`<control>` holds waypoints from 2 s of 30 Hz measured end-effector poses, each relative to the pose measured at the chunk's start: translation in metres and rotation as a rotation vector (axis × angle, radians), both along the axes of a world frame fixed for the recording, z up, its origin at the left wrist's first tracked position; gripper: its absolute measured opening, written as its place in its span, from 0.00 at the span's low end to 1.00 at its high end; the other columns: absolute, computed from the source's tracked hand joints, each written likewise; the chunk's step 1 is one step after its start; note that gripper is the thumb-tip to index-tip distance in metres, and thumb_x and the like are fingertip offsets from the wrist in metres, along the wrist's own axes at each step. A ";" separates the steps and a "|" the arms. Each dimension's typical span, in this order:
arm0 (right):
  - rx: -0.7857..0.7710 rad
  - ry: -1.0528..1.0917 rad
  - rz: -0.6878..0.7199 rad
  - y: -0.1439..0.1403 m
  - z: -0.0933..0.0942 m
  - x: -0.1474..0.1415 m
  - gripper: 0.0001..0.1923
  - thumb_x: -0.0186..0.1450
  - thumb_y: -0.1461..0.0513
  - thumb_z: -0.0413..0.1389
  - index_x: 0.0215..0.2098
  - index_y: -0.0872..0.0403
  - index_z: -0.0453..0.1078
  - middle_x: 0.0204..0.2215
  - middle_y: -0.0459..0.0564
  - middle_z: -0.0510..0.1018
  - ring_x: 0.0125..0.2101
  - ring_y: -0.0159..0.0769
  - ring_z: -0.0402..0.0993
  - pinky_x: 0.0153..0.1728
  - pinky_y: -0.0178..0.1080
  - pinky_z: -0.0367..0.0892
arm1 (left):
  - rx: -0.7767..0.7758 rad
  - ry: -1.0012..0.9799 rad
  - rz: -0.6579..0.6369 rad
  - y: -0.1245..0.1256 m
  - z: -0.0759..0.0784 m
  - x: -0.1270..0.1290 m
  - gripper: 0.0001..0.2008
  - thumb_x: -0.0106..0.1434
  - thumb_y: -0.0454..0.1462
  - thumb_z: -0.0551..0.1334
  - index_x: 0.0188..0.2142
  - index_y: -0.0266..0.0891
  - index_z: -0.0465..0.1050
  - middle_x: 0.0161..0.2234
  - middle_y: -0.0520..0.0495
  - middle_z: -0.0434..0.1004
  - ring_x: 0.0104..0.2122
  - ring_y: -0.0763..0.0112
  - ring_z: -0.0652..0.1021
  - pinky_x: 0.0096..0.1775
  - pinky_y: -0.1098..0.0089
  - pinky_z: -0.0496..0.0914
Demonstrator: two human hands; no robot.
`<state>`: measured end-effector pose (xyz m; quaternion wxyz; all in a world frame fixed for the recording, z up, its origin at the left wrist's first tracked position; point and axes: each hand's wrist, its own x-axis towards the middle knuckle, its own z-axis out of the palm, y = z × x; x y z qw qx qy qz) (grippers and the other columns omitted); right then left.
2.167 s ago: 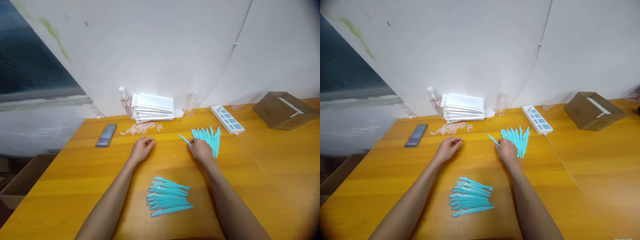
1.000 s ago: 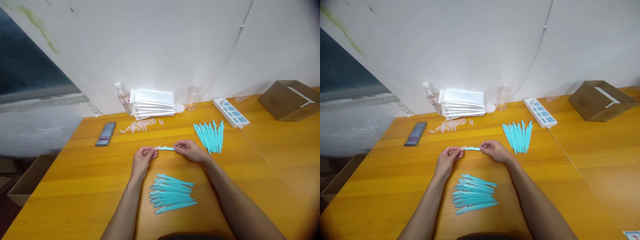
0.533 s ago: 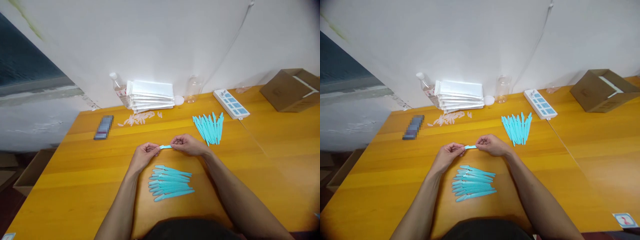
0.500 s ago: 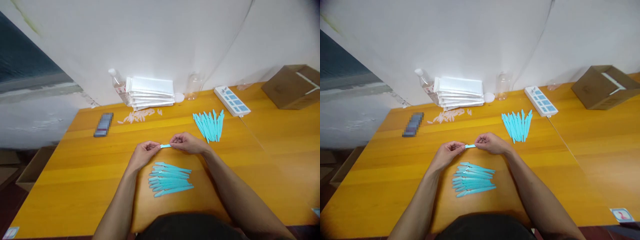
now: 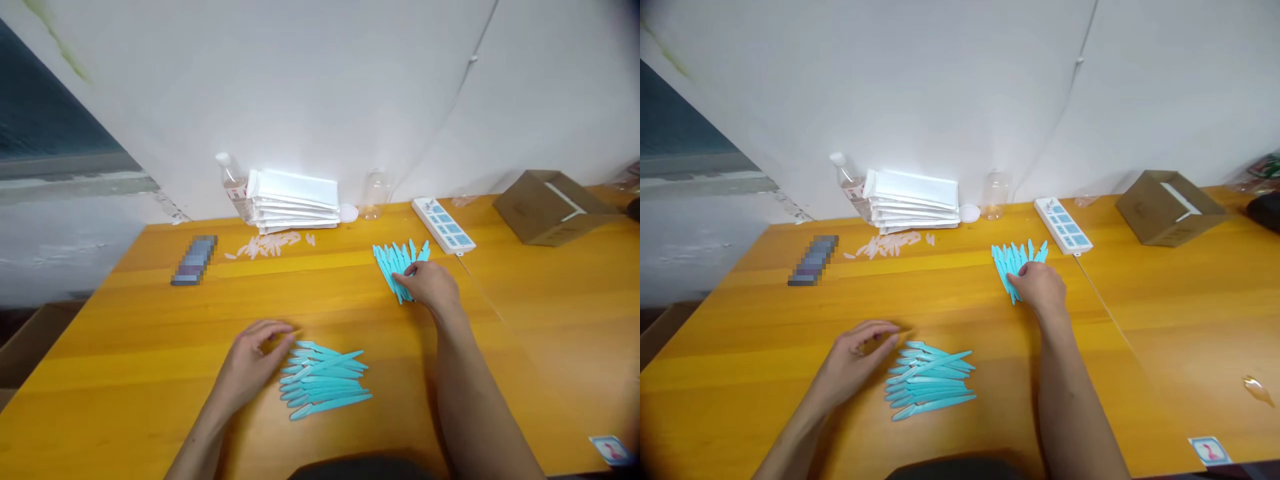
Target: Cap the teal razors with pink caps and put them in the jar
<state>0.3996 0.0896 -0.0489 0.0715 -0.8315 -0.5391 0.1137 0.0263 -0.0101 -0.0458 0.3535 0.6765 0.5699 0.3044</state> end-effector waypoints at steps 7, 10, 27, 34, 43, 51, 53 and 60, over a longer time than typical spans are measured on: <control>-0.029 0.067 0.068 0.004 -0.010 -0.008 0.10 0.57 0.56 0.58 0.30 0.53 0.78 0.30 0.59 0.82 0.34 0.49 0.78 0.30 0.41 0.62 | 0.058 0.094 -0.023 0.092 -0.004 0.002 0.13 0.63 0.46 0.63 0.38 0.42 0.82 0.33 0.48 0.83 0.31 0.67 0.77 0.36 0.70 0.69; -0.035 0.129 0.050 0.006 -0.006 -0.009 0.08 0.56 0.57 0.57 0.28 0.52 0.77 0.28 0.56 0.82 0.32 0.46 0.77 0.28 0.39 0.60 | 0.083 0.209 -0.050 0.141 -0.014 0.019 0.13 0.65 0.43 0.62 0.40 0.39 0.82 0.35 0.46 0.83 0.31 0.66 0.78 0.36 0.70 0.70; 0.191 0.631 0.492 -0.004 -0.030 -0.094 0.09 0.65 0.56 0.55 0.34 0.53 0.72 0.29 0.47 0.79 0.29 0.34 0.71 0.30 0.34 0.59 | 0.211 0.492 -0.393 0.212 -0.004 0.059 0.13 0.67 0.40 0.57 0.44 0.37 0.78 0.36 0.40 0.80 0.39 0.60 0.78 0.47 0.63 0.68; 0.202 0.644 0.584 -0.007 -0.027 -0.097 0.09 0.66 0.57 0.56 0.35 0.53 0.73 0.30 0.47 0.79 0.29 0.33 0.71 0.31 0.34 0.59 | -0.286 -0.455 -0.076 0.122 -0.032 0.022 0.22 0.60 0.47 0.66 0.48 0.33 0.74 0.34 0.44 0.80 0.30 0.71 0.78 0.37 0.69 0.72; 0.222 0.613 0.661 -0.010 -0.028 -0.102 0.09 0.65 0.57 0.57 0.34 0.54 0.74 0.28 0.46 0.78 0.26 0.31 0.68 0.29 0.33 0.58 | -0.248 -0.342 0.010 0.092 -0.044 0.010 0.24 0.61 0.51 0.66 0.47 0.34 0.78 0.40 0.42 0.83 0.33 0.70 0.79 0.40 0.70 0.73; 0.229 0.594 0.679 -0.008 -0.028 -0.102 0.08 0.65 0.57 0.57 0.34 0.54 0.74 0.28 0.46 0.79 0.25 0.31 0.67 0.28 0.33 0.58 | -0.124 -0.121 0.003 0.090 -0.040 0.004 0.23 0.61 0.50 0.65 0.48 0.36 0.79 0.38 0.43 0.84 0.36 0.65 0.80 0.41 0.69 0.72; 0.227 0.589 0.686 -0.008 -0.028 -0.102 0.08 0.65 0.58 0.57 0.34 0.54 0.74 0.28 0.46 0.79 0.25 0.31 0.67 0.28 0.33 0.58 | -0.106 -0.079 0.027 0.090 -0.040 0.004 0.22 0.63 0.52 0.63 0.46 0.38 0.81 0.33 0.46 0.82 0.31 0.68 0.79 0.35 0.71 0.71; 0.270 0.575 0.738 -0.009 -0.030 -0.103 0.07 0.66 0.58 0.58 0.36 0.54 0.74 0.29 0.47 0.80 0.26 0.31 0.69 0.30 0.33 0.59 | -0.469 -0.296 0.015 0.088 -0.029 0.008 0.27 0.56 0.55 0.68 0.44 0.36 0.79 0.29 0.48 0.78 0.26 0.74 0.75 0.26 0.76 0.65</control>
